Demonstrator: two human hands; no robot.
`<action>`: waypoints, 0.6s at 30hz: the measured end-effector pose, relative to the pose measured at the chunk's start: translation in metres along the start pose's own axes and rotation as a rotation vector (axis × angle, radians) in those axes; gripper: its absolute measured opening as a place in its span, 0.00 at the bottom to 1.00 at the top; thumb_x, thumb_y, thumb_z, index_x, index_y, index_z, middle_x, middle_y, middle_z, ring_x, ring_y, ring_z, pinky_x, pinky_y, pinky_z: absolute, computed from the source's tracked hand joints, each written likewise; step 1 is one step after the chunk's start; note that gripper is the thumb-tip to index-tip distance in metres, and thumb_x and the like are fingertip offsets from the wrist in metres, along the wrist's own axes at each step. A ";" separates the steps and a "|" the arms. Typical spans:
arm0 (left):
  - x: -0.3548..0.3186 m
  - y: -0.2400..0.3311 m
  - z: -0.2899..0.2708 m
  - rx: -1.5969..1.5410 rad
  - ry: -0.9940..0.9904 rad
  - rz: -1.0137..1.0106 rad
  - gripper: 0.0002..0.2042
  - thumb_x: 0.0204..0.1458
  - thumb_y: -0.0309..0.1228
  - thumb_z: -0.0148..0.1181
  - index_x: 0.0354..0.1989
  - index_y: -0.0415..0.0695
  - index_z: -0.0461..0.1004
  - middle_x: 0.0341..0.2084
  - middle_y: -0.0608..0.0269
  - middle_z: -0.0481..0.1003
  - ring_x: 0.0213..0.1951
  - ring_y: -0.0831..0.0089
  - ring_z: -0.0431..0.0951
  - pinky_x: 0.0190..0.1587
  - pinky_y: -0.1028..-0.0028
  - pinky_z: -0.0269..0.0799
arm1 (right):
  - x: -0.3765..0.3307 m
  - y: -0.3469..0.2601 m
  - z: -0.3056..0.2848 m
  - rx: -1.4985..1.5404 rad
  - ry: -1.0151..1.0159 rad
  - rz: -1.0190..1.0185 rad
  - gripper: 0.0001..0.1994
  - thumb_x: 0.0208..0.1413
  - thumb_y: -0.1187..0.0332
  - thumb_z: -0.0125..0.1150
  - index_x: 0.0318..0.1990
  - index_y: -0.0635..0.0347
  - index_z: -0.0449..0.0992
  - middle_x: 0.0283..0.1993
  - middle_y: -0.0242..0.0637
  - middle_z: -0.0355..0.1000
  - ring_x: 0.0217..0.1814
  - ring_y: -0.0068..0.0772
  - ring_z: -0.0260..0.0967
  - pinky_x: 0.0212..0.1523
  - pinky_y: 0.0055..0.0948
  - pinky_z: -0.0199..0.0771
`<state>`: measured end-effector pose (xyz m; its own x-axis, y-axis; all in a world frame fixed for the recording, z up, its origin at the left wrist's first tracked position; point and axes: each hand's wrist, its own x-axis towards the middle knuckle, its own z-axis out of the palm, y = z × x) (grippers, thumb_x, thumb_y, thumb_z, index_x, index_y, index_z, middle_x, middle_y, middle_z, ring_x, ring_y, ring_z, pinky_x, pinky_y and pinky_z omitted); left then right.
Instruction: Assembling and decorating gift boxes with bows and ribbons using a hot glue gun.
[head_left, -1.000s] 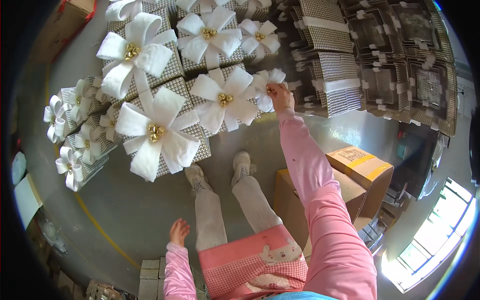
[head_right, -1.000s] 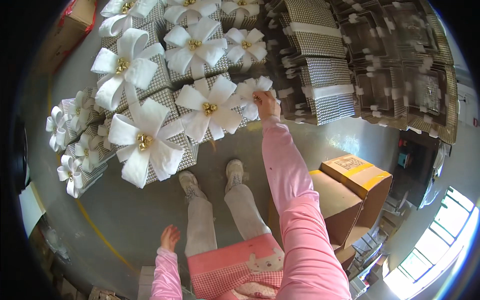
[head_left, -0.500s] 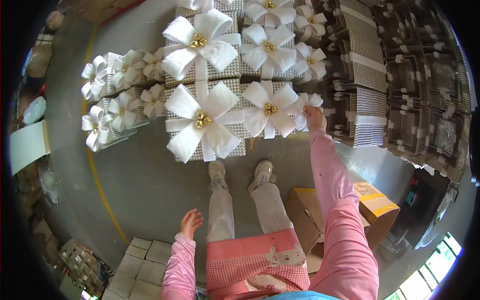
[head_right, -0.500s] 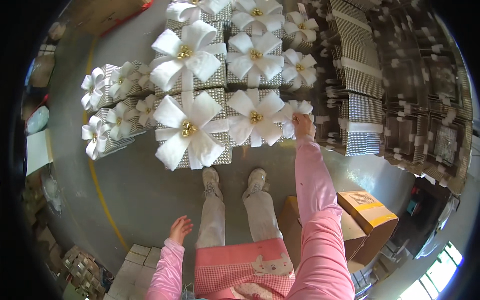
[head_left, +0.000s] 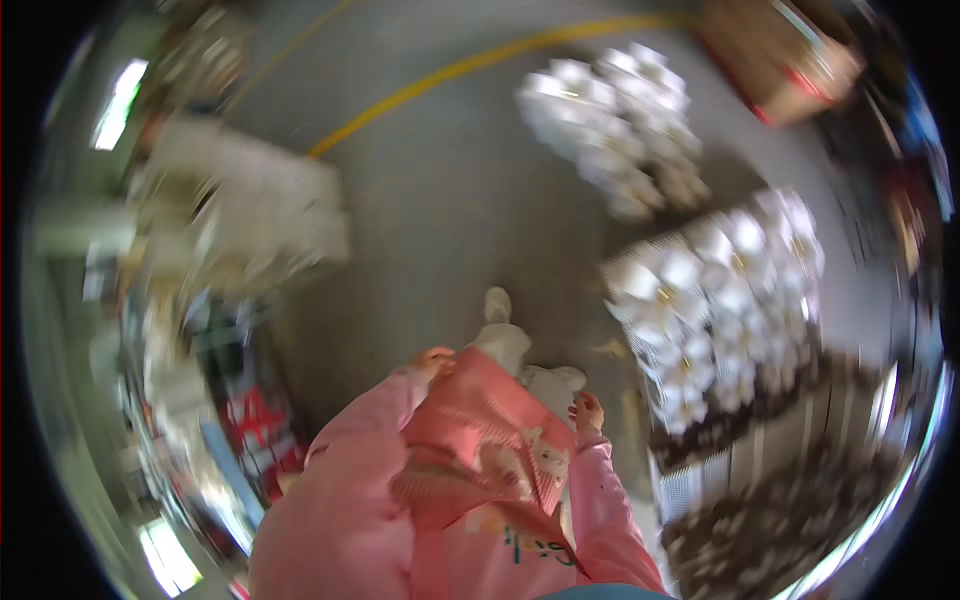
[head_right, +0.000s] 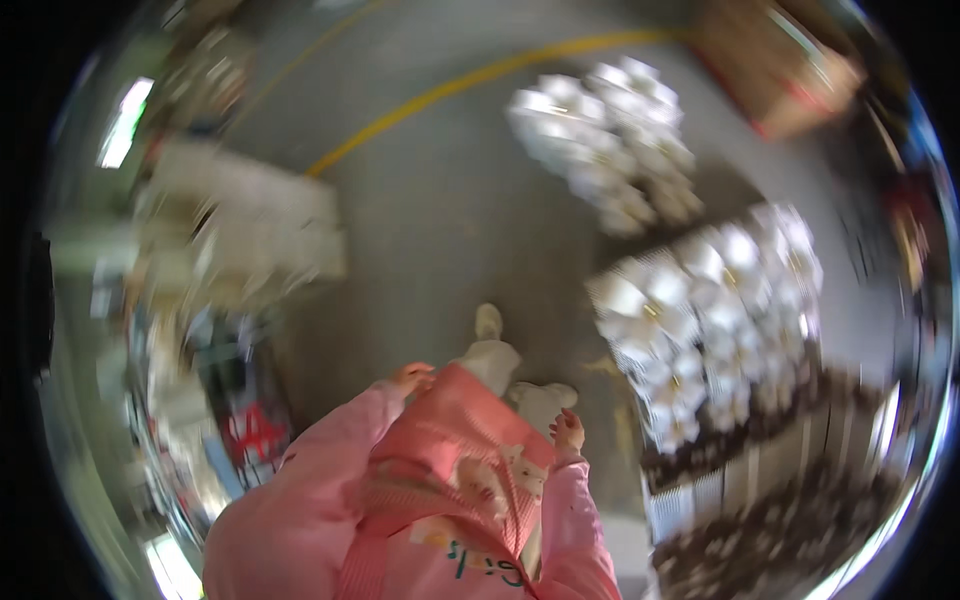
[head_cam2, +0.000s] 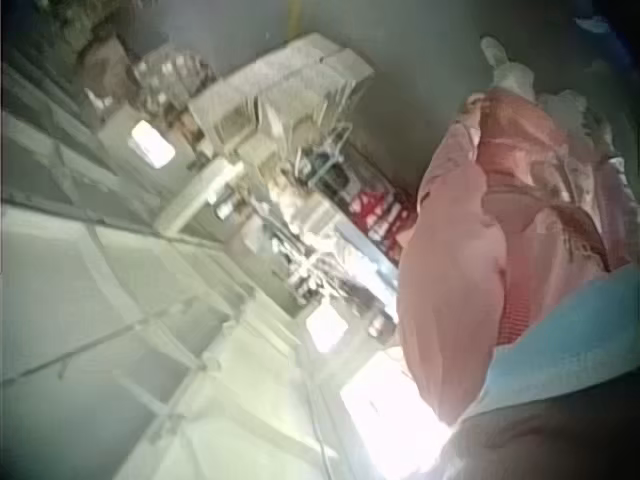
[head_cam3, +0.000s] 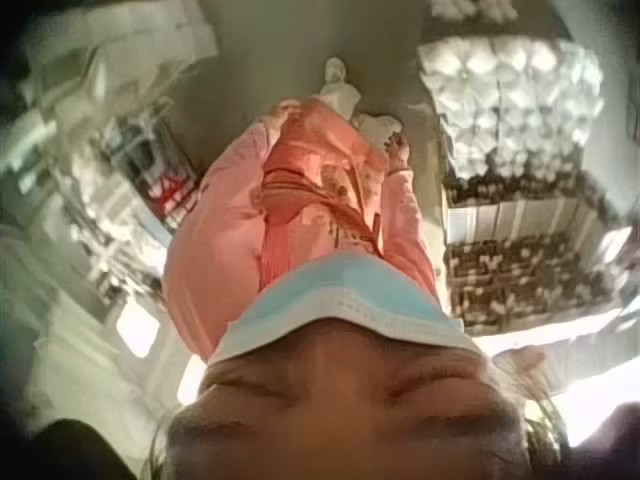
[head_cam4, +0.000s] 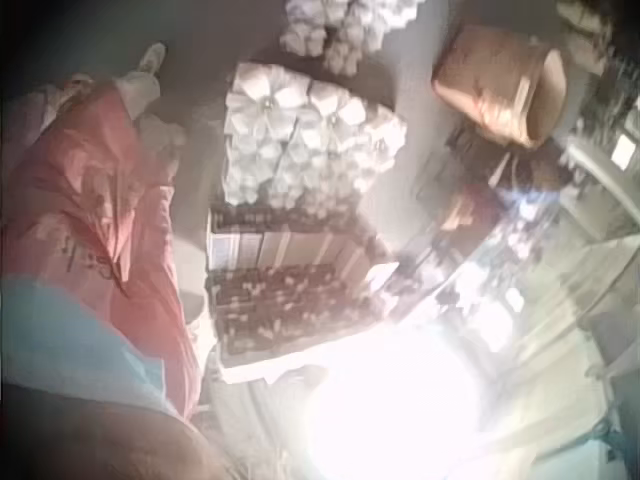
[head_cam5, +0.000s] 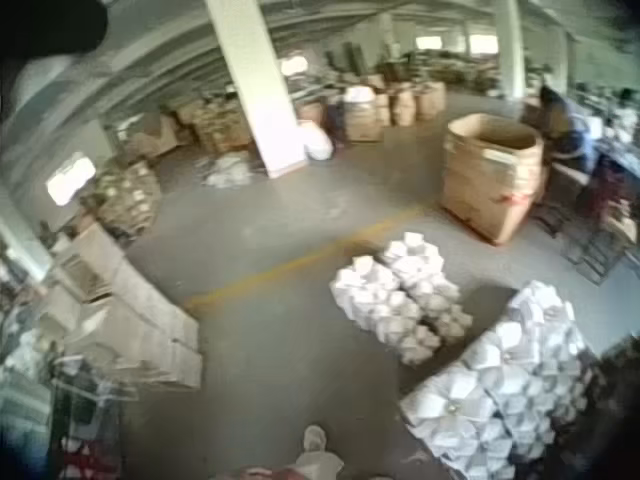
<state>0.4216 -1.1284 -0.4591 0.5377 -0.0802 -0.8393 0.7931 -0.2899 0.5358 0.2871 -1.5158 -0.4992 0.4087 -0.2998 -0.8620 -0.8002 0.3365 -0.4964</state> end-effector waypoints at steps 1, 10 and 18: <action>-0.028 -0.015 -0.003 0.095 0.063 0.120 0.11 0.55 0.24 0.46 0.43 0.44 0.73 0.35 0.61 0.77 0.33 0.74 0.78 0.32 0.76 0.73 | -0.030 -0.006 0.013 -0.038 -0.089 0.005 0.14 0.53 0.70 0.55 0.48 0.57 0.70 0.29 0.34 0.71 0.25 0.24 0.70 0.21 0.23 0.70; -0.211 -0.120 -0.064 -0.455 0.631 -0.163 0.09 0.49 0.30 0.57 0.39 0.44 0.75 0.25 0.65 0.77 0.25 0.76 0.77 0.25 0.79 0.72 | -0.049 -0.178 0.056 -0.687 -0.399 0.023 0.13 0.54 0.64 0.54 0.46 0.53 0.70 0.31 0.33 0.71 0.23 0.25 0.68 0.20 0.22 0.68; -0.285 -0.252 -0.129 -1.239 0.756 -0.232 0.07 0.49 0.33 0.59 0.36 0.48 0.75 0.22 0.66 0.74 0.24 0.76 0.76 0.25 0.76 0.73 | -0.004 -0.189 0.136 -0.996 -0.283 0.110 0.15 0.54 0.59 0.56 0.48 0.49 0.67 0.42 0.35 0.70 0.41 0.37 0.70 0.39 0.38 0.72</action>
<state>0.1052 -0.9096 -0.3431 0.0759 0.4734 -0.8776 0.4045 0.7898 0.4611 0.4961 -1.4563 -0.4160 0.2962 -0.0485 -0.9539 -0.7870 -0.5782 -0.2150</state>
